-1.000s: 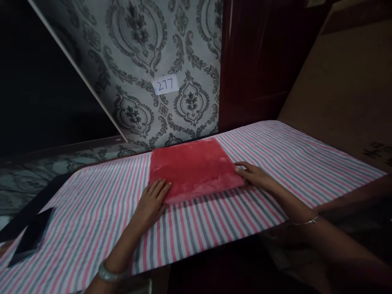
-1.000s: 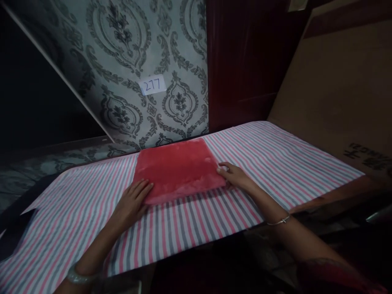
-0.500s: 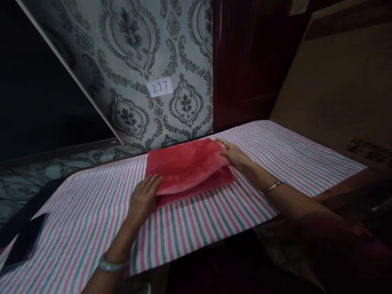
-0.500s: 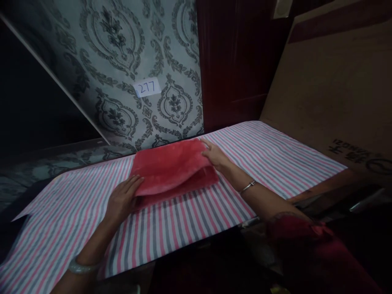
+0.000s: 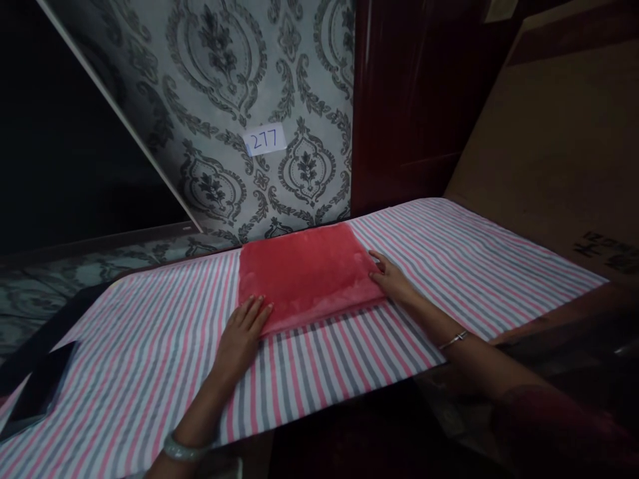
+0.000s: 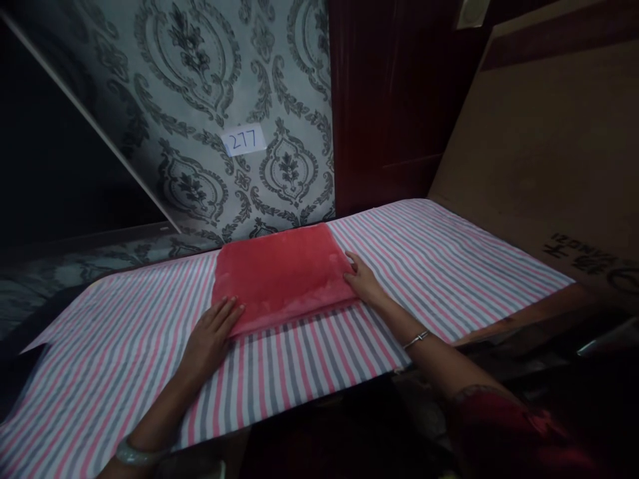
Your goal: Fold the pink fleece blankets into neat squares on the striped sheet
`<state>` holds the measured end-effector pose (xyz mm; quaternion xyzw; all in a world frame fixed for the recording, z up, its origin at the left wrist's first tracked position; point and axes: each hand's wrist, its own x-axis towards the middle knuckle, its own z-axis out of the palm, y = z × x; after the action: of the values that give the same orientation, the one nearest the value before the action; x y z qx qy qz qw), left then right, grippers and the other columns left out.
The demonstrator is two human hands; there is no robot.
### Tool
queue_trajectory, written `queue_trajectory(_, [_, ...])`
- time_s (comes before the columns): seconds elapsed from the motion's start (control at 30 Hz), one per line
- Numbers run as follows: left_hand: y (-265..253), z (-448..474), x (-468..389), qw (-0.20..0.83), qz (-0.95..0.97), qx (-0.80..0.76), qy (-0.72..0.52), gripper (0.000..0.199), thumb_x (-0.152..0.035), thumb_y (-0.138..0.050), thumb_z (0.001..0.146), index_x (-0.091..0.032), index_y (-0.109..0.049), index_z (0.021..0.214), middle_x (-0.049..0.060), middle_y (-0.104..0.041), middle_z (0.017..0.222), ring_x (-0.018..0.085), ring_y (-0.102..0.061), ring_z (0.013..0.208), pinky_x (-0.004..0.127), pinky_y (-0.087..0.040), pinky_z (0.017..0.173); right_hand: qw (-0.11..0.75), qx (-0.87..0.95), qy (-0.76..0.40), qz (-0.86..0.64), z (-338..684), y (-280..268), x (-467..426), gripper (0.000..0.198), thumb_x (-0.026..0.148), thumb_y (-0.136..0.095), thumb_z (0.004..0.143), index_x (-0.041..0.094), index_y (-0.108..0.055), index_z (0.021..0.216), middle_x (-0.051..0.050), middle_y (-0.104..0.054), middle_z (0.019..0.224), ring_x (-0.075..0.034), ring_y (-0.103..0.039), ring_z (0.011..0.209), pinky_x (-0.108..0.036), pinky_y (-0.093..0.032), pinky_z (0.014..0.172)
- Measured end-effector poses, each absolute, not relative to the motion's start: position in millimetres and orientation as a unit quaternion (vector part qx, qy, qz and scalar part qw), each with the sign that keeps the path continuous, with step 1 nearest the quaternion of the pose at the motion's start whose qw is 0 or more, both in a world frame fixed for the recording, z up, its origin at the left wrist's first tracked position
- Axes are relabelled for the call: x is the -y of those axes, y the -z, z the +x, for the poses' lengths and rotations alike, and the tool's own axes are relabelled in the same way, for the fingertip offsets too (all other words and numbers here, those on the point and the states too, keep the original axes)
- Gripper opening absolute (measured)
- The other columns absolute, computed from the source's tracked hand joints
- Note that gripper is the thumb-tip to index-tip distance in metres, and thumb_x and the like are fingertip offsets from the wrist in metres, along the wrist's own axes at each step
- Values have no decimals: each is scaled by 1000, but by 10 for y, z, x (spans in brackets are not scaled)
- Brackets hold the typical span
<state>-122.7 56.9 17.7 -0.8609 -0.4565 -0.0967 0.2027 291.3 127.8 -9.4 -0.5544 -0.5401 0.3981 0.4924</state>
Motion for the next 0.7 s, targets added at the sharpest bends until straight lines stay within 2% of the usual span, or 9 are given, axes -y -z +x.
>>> queue_trajectory(0.2, [-160,-1197,-584,158,-856,481,107,69,3,-45,80,-18,-56,144,11,-49,155,29,-40,147,47,-37,120,494,543,-377,-564,2922,180,-1246,77,30,-60,77,18,-42,151,-13,-68,119,-25,-68,98,-41,-57,85])
queue_trajectory(0.33, [-122,-1208,-558,112,-852,498,121,70,3,-42,80,-16,-54,146,12,-45,157,28,-37,149,49,-35,120,496,549,-356,-571,2921,265,-1228,74,32,-58,79,19,-43,150,-13,-65,127,-26,-66,108,-42,-55,91])
queue_trajectory(0.4, [-173,-1271,-521,67,-856,495,136,69,-2,-45,81,-17,-50,149,13,-42,159,28,-33,150,51,-33,121,474,565,-355,-574,2977,254,-1241,72,33,-57,80,20,-44,150,-12,-67,123,-25,-67,105,-40,-56,89])
queue_trajectory(0.5, [-388,-1337,-524,-18,-856,486,176,63,-22,-49,91,-26,-43,153,8,-43,159,27,-37,149,51,-32,121,435,604,-321,-586,3069,90,-1335,66,38,-56,85,21,-46,149,-10,-71,115,-24,-70,95,-40,-58,84])
queue_trajectory(0.53, [-493,-1309,-563,-36,-848,492,193,61,-28,-47,94,-29,-41,154,6,-44,159,26,-38,148,51,-31,121,434,620,-280,-590,3061,-10,-1391,65,39,-54,87,21,-47,149,-11,-71,118,-25,-70,97,-41,-58,86])
queue_trajectory(0.6, [-725,-1129,-717,-40,-825,521,217,59,-34,-39,99,-29,-35,157,5,-42,160,24,-37,149,51,-27,123,437,664,-168,-583,2930,-259,-1535,63,39,-49,90,19,-46,150,-14,-65,134,-28,-64,116,-47,-53,99])
queue_trajectory(0.7, [-1028,-601,-1109,-22,-804,572,164,63,-36,-37,99,-14,-30,159,13,-34,163,25,-27,153,50,-20,125,361,745,-39,-559,2464,-645,-1787,63,33,-41,94,13,-42,153,-15,-47,154,-29,-43,142,-48,-35,117])
